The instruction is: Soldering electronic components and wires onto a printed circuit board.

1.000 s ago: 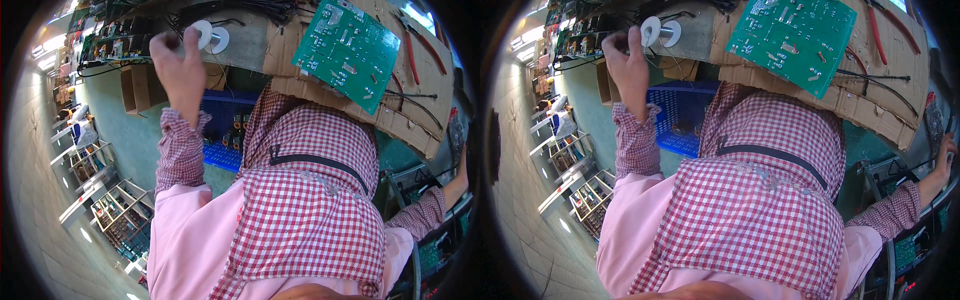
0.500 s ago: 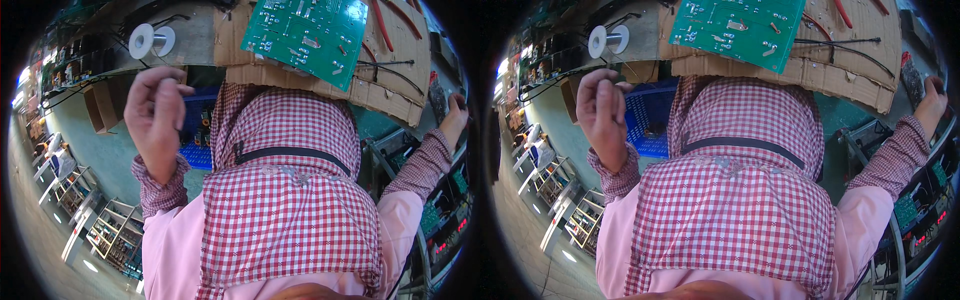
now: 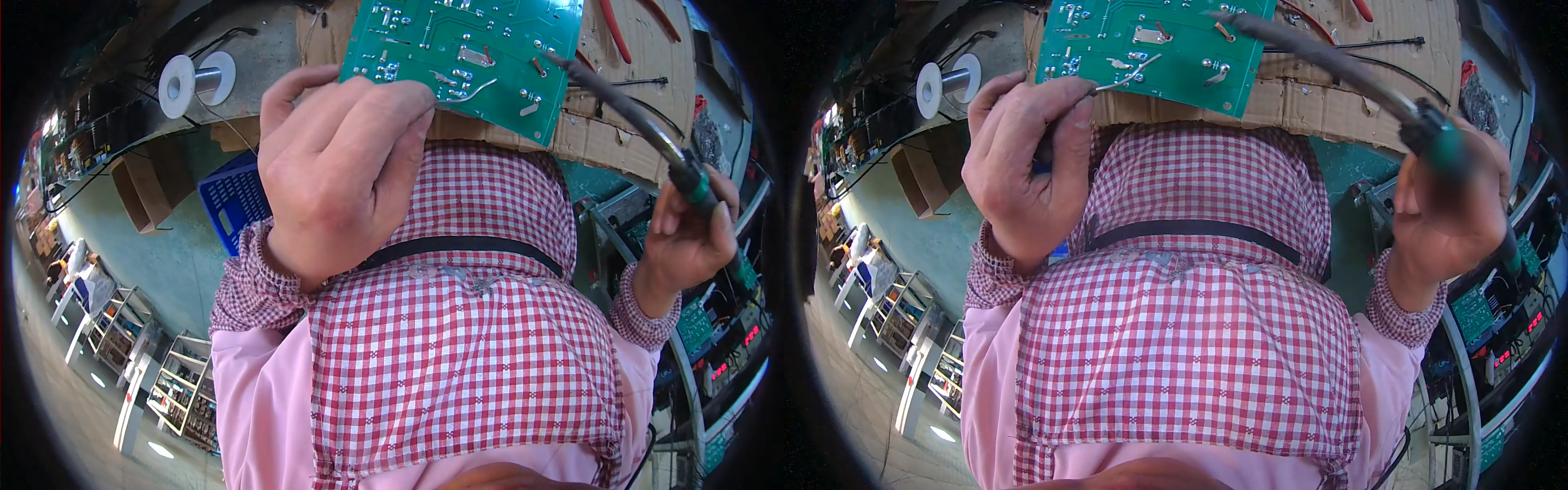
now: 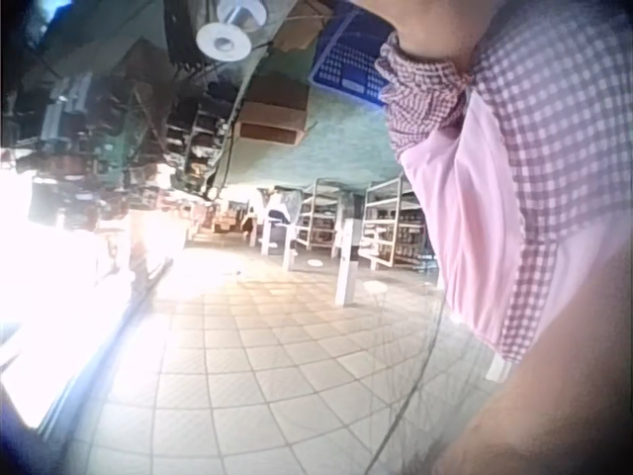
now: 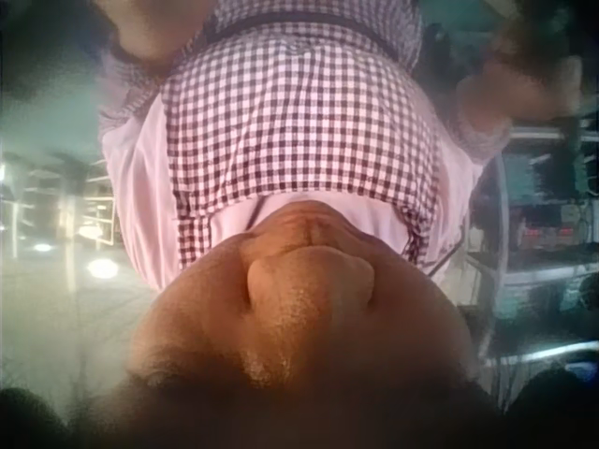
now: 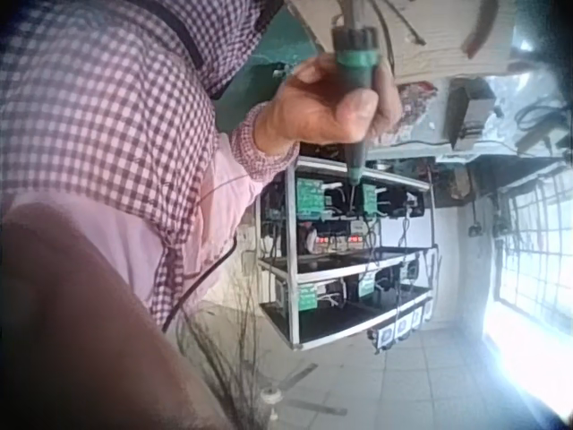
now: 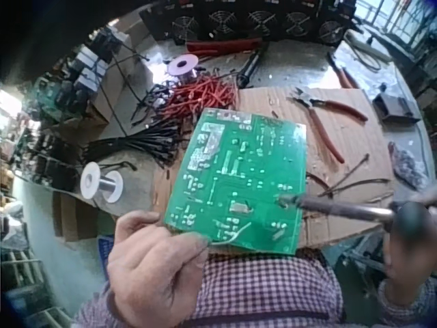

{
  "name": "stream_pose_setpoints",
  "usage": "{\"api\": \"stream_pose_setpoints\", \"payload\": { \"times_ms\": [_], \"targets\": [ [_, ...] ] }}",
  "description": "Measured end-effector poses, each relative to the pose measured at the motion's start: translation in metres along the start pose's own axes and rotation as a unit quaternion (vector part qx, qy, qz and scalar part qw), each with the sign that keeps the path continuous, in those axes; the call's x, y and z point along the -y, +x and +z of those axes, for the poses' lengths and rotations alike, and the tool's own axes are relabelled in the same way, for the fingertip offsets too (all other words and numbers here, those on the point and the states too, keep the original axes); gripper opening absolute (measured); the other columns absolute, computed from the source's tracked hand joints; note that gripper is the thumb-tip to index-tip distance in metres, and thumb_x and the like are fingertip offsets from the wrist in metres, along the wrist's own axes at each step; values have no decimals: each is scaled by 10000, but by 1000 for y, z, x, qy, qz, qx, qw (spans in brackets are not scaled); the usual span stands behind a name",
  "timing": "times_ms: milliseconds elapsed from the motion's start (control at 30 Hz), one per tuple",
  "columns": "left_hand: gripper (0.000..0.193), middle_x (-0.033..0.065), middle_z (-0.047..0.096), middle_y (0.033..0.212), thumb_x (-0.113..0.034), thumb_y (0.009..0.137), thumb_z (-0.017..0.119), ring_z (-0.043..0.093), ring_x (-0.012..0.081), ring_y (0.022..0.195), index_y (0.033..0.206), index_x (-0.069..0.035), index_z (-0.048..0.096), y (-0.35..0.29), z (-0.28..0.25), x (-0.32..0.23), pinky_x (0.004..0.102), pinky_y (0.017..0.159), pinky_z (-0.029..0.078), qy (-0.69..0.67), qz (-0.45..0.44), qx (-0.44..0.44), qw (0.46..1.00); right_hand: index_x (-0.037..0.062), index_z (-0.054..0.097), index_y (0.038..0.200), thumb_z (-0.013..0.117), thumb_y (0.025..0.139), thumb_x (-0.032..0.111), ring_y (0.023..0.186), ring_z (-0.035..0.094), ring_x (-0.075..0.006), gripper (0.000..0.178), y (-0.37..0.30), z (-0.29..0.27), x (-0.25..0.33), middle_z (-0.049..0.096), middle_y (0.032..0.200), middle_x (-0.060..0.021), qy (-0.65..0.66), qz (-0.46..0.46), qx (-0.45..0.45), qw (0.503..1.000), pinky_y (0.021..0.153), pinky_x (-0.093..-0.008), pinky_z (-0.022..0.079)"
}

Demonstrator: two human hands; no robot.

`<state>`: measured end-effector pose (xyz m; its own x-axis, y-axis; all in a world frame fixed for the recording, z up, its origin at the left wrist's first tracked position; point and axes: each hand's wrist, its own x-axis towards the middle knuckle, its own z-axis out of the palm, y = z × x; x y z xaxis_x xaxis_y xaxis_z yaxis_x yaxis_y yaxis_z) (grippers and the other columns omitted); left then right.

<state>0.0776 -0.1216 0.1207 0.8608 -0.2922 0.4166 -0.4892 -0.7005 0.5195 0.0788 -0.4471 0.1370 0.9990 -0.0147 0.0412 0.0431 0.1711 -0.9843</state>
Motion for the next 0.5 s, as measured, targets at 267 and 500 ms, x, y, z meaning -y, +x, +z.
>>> {"api": "stream_pose_setpoints", "payload": {
  "times_ms": [267, 500],
  "targets": [
    [102, 89, 704, 826, -32, 818, 726, 680, 222, 758, 916, -27, 698, 8, 4, 2, 389, 897, 487, 35, 10, 24, 999, -78, 559, 1175, 486, 921, 253, 498, 528, -144, 424, 0, 3, -11, 637, 822, -200, -15, 29, 53, 998, 452, -258, 451],
    [109, 99, 708, 822, -21, 798, 738, 689, 229, 770, 901, -25, 706, 10, 4, 1, 391, 890, 498, 45, 8, 32, 998, -80, 559, 1175, 496, 918, 242, 510, 542, -147, 417, 2, 0, -13, 643, 852, -215, -7, 22, 80, 997, 473, -259, 463]
  ]
}}
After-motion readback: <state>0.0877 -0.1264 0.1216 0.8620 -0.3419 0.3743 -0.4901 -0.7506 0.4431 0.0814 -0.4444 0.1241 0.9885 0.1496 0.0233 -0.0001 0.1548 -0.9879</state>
